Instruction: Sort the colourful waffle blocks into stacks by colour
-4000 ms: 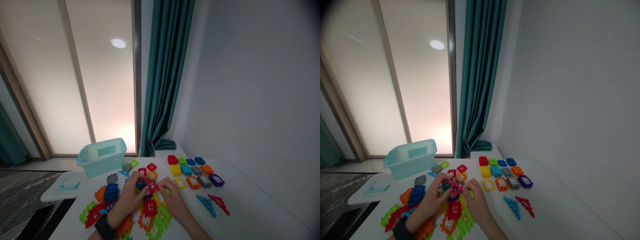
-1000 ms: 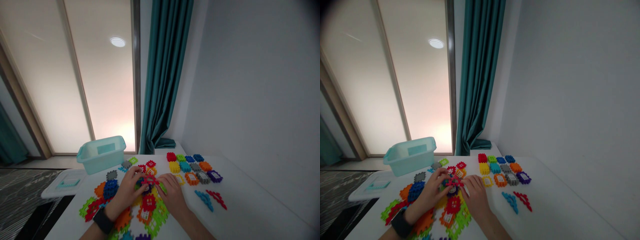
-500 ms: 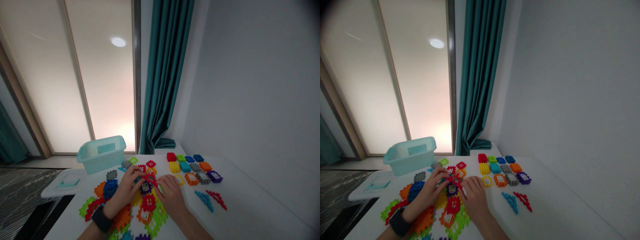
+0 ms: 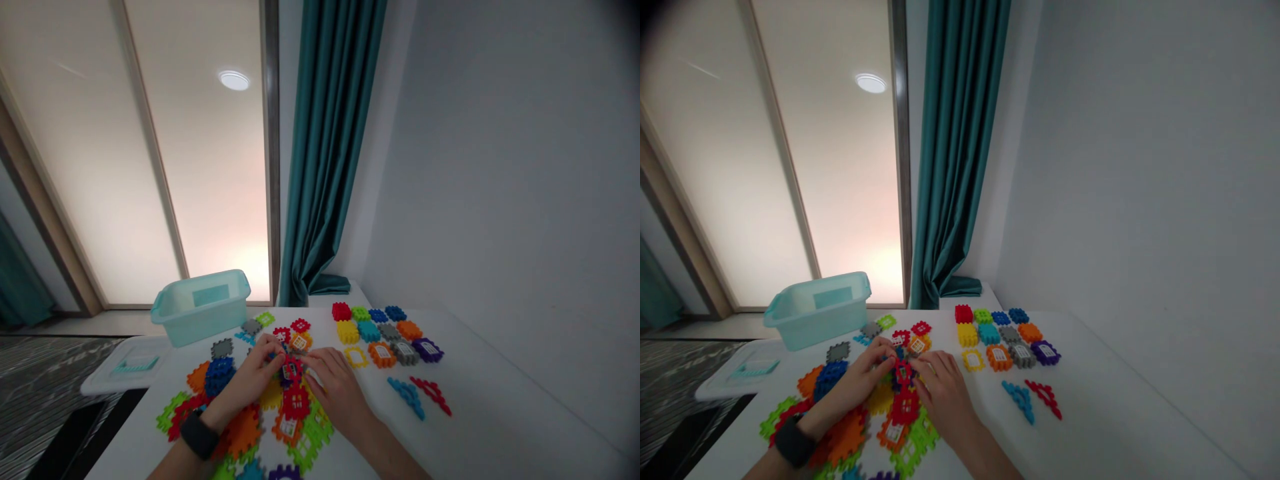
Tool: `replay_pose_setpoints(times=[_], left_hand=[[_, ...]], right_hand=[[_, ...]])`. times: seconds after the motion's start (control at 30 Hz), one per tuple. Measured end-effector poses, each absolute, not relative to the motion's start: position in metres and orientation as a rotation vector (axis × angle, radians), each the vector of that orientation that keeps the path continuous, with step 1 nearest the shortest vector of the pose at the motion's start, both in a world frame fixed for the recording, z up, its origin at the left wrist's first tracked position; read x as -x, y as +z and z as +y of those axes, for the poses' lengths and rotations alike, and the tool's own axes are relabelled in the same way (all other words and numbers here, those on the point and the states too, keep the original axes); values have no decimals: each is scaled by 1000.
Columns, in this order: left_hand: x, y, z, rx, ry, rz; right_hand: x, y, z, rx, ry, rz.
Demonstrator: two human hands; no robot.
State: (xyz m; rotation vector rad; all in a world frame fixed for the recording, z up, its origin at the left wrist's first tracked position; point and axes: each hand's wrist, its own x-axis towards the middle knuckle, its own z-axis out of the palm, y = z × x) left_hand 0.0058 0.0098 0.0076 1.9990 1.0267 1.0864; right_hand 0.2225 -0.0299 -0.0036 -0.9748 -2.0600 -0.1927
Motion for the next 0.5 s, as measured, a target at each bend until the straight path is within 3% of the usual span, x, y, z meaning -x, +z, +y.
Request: replay_pose_setpoints(times=[0.5], left_hand=[[-12, 0, 12, -1859, 1144, 1078]], right_hand=[[-225, 3, -37, 993, -12, -2143]])
